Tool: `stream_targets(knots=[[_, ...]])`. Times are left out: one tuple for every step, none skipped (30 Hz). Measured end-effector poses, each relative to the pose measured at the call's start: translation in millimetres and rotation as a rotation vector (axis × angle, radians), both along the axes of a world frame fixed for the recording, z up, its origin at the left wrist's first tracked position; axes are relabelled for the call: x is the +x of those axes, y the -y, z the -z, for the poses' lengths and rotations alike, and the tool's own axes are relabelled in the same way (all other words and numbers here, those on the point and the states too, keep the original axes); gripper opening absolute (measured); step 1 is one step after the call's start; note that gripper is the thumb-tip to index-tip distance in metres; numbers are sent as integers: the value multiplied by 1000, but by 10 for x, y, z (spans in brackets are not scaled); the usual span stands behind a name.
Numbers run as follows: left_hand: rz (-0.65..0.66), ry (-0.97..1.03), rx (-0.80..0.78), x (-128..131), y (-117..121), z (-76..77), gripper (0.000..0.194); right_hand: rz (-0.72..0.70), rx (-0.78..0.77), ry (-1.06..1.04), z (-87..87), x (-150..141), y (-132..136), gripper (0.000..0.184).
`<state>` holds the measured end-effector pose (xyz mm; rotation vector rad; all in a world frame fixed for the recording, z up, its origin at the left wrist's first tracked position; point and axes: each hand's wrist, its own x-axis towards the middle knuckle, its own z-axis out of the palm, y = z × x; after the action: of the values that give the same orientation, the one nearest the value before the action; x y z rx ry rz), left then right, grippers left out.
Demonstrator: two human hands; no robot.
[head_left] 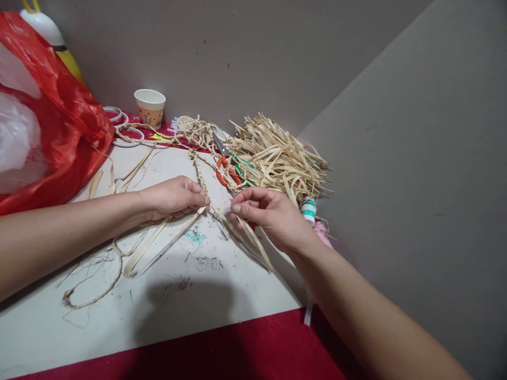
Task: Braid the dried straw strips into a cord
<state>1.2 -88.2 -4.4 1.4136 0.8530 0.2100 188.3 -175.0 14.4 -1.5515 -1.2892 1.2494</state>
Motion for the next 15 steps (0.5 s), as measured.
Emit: stream_targets(knots=[[-3,1,4,-1,3,1,21,17,-10,-46,5,-56,19,25],[-5,4,6,-3,4,3,22,32,-13,-66,21,-113,33,25],[-7,9,6,-4,6,5,23,50,-7,-60,44,-169,39,24],[-6,15,7,-4,6,7,24,68,7,-34,71,-218,40,24],[-3,20,9,-4,6,9,24,83,23,1,99,-259,35,24],[-1,23,14,-4,6,10,25,93,34,34,125,-288,27,25],[2,26,17,-3,6,11,24,96,37,61,147,-307,17,26],[4,29,20,-2,7,13,24,93,34,79,164,-316,7,26],[5,30,21,-1,7,14,24,86,28,94,175,-317,-1,26],[2,31,21,0,7,15,23,79,23,109,182,-313,-8,25],[-3,29,18,1,7,17,22,74,22,131,185,-306,-13,24],[-8,26,15,3,7,18,21,70,22,153,185,-298,-15,22],[-13,23,12,4,7,19,21,69,20,170,184,-291,-16,20],[-17,21,8,6,7,19,21,69,15,179,184,-284,-17,17],[-18,21,1,8,6,18,22,68,7,179,184,-280,-18,16]])
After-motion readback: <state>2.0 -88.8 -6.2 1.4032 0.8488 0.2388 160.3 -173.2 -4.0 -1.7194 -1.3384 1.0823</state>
